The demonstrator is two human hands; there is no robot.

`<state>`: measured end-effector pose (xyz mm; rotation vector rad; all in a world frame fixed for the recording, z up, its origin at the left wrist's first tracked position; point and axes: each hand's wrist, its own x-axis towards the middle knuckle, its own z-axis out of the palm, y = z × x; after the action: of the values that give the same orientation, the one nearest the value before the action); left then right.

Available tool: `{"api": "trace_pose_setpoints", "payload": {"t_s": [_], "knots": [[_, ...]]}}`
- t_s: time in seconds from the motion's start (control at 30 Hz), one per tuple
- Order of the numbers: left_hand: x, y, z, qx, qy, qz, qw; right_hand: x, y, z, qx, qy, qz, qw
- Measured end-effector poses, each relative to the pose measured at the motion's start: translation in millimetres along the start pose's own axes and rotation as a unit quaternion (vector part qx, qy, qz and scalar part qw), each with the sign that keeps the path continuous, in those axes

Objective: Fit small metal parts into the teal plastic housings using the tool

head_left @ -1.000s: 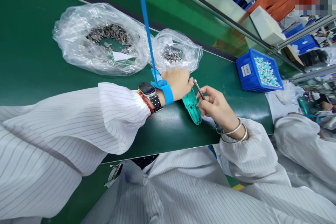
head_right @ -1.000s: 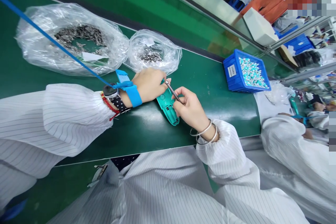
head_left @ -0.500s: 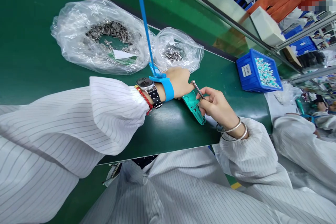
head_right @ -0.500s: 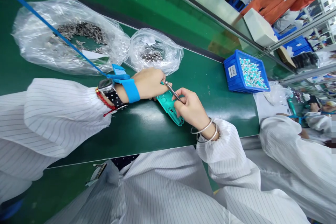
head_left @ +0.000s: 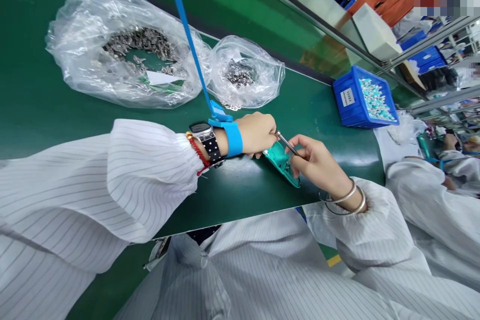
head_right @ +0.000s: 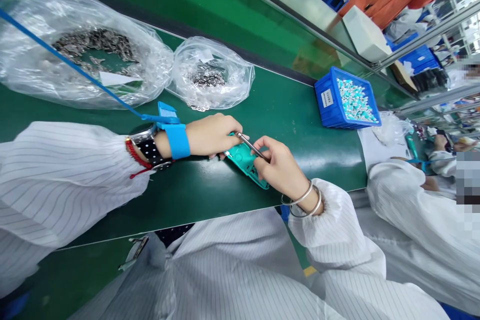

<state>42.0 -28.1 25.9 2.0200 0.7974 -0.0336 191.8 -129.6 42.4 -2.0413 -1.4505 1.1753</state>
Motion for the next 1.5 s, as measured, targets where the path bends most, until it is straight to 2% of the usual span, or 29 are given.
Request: {"api": "trace_pose_setpoints", "payload": {"t_s": [0.2,0.6,0.8,1.13,1.27,1.5], "knots": [[2,-2,3.1,0.040,0.063,-0.001,0.997,0,-1,-3,0.021,-0.007,0.025,0.999],[0,0,4.0,0.062,0.080,-0.006,0.995,6,0,-12,0.102,-0.067,0.082,0.989],[0,-5,2.7,0.096,0.097,0.017,0.991,12,-3,-18,0.120,-0.102,0.095,0.983],[0,-8,5.1,0.093,0.107,0.013,0.990,15,-9,-14,0.118,-0.101,0.114,0.981],[0,-10,7.4,0.093,0.115,0.037,0.988,18,-12,-19,0.116,-0.133,0.141,0.974],[-1,-10,8.4,0.096,0.101,0.059,0.989,28,-16,-30,0.125,-0.230,0.192,0.946]]}}
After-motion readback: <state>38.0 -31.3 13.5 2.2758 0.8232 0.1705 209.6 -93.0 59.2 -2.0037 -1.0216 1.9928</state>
